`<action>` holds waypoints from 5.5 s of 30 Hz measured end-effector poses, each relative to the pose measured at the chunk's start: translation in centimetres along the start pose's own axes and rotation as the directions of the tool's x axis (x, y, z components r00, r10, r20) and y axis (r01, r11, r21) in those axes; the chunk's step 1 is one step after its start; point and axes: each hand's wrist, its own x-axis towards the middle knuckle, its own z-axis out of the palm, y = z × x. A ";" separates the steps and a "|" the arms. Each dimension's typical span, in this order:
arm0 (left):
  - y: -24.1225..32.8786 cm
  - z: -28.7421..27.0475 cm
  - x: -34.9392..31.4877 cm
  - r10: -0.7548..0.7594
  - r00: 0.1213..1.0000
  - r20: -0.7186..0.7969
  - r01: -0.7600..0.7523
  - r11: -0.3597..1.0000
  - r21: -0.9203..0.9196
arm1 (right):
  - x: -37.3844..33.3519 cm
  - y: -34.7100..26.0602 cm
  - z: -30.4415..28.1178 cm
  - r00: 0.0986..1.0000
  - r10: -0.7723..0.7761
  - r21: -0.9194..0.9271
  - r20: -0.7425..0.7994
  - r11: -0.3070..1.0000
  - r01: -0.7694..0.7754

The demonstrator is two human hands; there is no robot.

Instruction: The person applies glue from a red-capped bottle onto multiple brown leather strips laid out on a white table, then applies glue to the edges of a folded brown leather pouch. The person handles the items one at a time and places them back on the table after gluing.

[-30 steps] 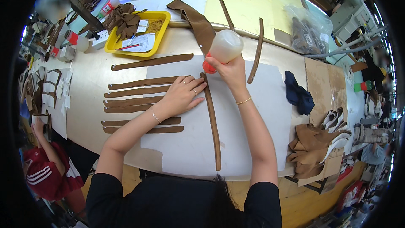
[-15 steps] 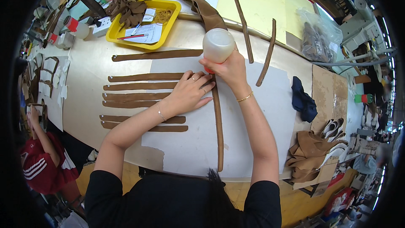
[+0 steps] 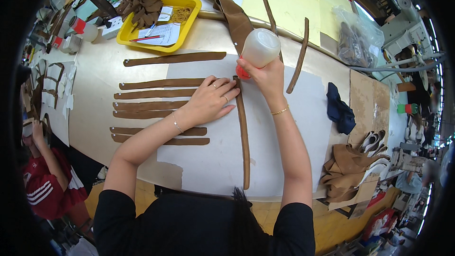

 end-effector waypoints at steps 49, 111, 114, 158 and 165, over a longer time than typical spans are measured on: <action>0.2 0.5 -0.3 -0.033 0.999 -0.014 0.034 0.995 0.097 | -8.2 -0.7 -2.8 0.987 0.128 -0.049 0.101 0.991 -0.123; 1.9 0.4 -0.2 -0.090 0.992 0.088 0.069 0.973 0.219 | -26.2 -5.5 -7.1 0.980 0.198 0.134 0.001 0.971 -0.196; 2.0 0.3 -0.1 -0.092 0.991 0.094 0.069 0.973 0.221 | -27.8 -4.9 -7.0 0.974 0.218 0.185 -0.058 0.961 -0.204; -3.4 0.4 5.8 -0.468 0.824 0.319 0.532 0.834 -0.149 | -20.8 3.3 -15.1 0.658 0.704 0.951 -0.268 0.302 0.064; -2.8 0.7 6.2 -0.419 0.826 0.378 0.564 0.586 -0.582 | -20.9 3.3 -15.2 0.673 0.695 0.958 -0.256 0.274 0.081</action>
